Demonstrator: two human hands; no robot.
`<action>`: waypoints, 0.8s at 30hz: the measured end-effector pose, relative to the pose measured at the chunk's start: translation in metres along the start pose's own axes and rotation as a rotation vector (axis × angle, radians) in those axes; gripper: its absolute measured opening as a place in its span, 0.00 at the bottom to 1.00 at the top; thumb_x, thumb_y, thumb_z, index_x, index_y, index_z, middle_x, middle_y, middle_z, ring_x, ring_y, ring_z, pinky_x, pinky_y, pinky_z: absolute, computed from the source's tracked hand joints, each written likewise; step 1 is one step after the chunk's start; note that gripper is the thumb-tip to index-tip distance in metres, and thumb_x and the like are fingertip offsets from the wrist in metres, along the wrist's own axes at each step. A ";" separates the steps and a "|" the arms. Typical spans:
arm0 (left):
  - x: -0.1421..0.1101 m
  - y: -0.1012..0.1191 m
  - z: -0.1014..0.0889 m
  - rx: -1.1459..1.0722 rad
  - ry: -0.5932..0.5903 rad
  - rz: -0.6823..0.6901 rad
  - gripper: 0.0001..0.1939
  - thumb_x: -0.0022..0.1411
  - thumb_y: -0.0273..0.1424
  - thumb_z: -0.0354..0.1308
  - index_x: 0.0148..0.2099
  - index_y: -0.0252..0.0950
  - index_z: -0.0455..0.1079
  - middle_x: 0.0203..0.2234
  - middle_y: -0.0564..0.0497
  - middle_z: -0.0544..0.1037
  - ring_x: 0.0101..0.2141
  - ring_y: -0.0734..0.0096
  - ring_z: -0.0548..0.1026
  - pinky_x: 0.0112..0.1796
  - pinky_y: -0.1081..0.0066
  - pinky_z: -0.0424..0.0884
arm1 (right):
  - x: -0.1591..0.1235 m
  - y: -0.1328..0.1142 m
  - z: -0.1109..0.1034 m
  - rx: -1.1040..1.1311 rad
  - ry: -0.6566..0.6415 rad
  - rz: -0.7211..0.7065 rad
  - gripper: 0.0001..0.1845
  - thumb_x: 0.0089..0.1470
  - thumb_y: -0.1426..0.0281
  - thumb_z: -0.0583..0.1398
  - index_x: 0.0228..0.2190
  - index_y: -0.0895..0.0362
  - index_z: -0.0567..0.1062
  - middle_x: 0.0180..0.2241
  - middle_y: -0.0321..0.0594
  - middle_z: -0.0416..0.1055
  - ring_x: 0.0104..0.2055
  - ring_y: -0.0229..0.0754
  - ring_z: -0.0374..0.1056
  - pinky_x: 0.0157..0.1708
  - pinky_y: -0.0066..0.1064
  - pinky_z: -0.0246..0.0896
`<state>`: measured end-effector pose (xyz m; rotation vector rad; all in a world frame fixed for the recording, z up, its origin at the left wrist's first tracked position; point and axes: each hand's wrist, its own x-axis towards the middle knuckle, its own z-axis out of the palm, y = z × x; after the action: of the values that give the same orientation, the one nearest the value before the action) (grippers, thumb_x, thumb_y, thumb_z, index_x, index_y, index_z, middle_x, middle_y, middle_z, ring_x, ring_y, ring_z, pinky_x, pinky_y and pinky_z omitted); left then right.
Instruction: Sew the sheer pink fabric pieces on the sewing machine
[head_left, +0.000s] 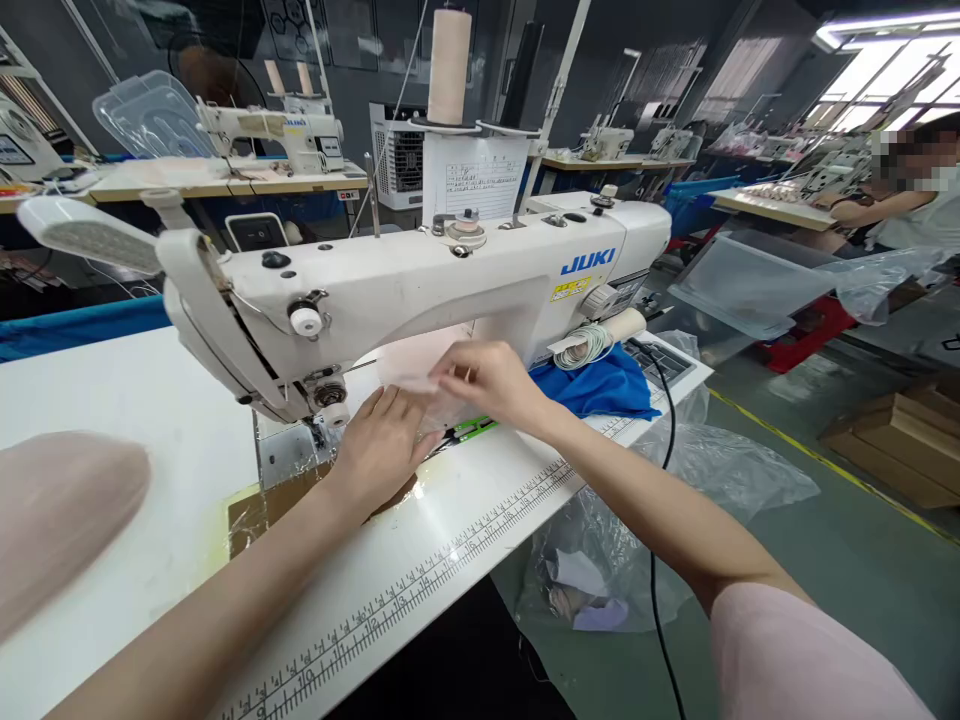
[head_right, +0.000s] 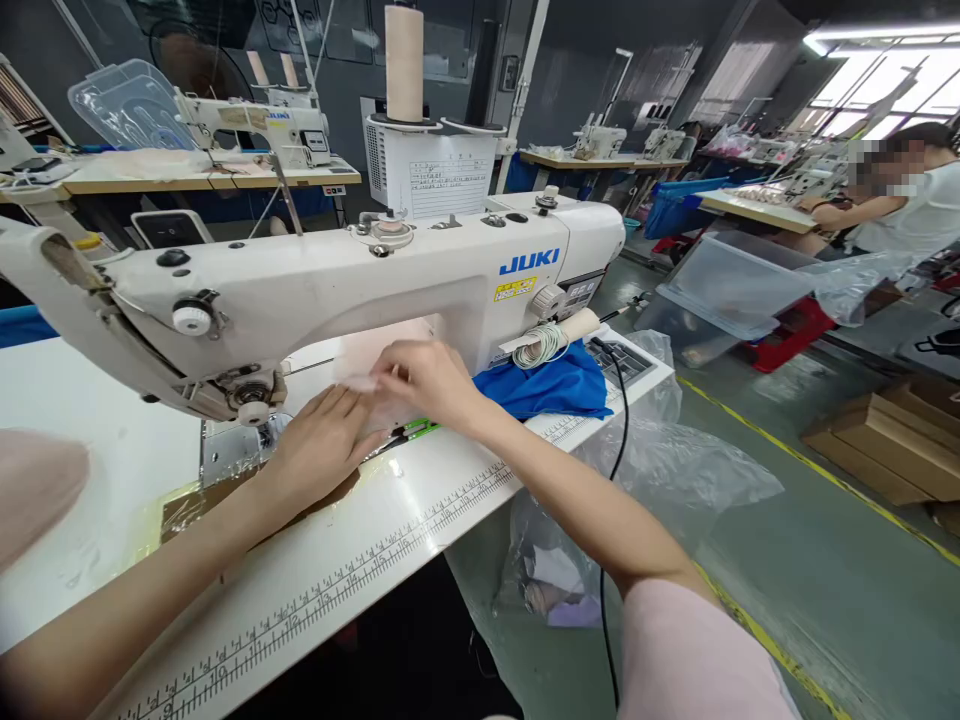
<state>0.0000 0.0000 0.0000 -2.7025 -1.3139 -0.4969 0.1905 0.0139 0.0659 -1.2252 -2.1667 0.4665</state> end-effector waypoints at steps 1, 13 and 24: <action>0.004 -0.001 0.003 -0.017 -0.008 0.001 0.24 0.69 0.39 0.50 0.62 0.32 0.65 0.60 0.38 0.69 0.62 0.51 0.65 0.62 0.52 0.60 | -0.012 -0.011 -0.003 0.027 -0.159 -0.052 0.09 0.56 0.76 0.59 0.28 0.57 0.79 0.29 0.35 0.76 0.29 0.35 0.67 0.30 0.24 0.55; -0.079 0.022 -0.068 -0.558 0.131 -0.294 0.16 0.71 0.39 0.42 0.39 0.42 0.69 0.28 0.52 0.77 0.29 0.69 0.76 0.28 0.71 0.74 | -0.075 -0.062 0.040 0.725 -0.410 0.301 0.14 0.50 0.63 0.67 0.22 0.55 0.70 0.16 0.26 0.65 0.18 0.30 0.59 0.19 0.22 0.53; -0.163 0.037 -0.060 -0.763 0.182 -0.514 0.14 0.66 0.33 0.51 0.54 0.46 0.64 0.32 0.51 0.77 0.32 0.67 0.79 0.27 0.72 0.77 | -0.078 -0.098 0.071 0.497 -0.251 -0.030 0.25 0.56 0.62 0.64 0.16 0.56 0.59 0.15 0.25 0.52 0.20 0.29 0.45 0.22 0.26 0.39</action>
<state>-0.0797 -0.1591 0.0050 -2.6679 -2.0964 -1.5270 0.1111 -0.1041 0.0416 -0.8913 -2.0816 1.1183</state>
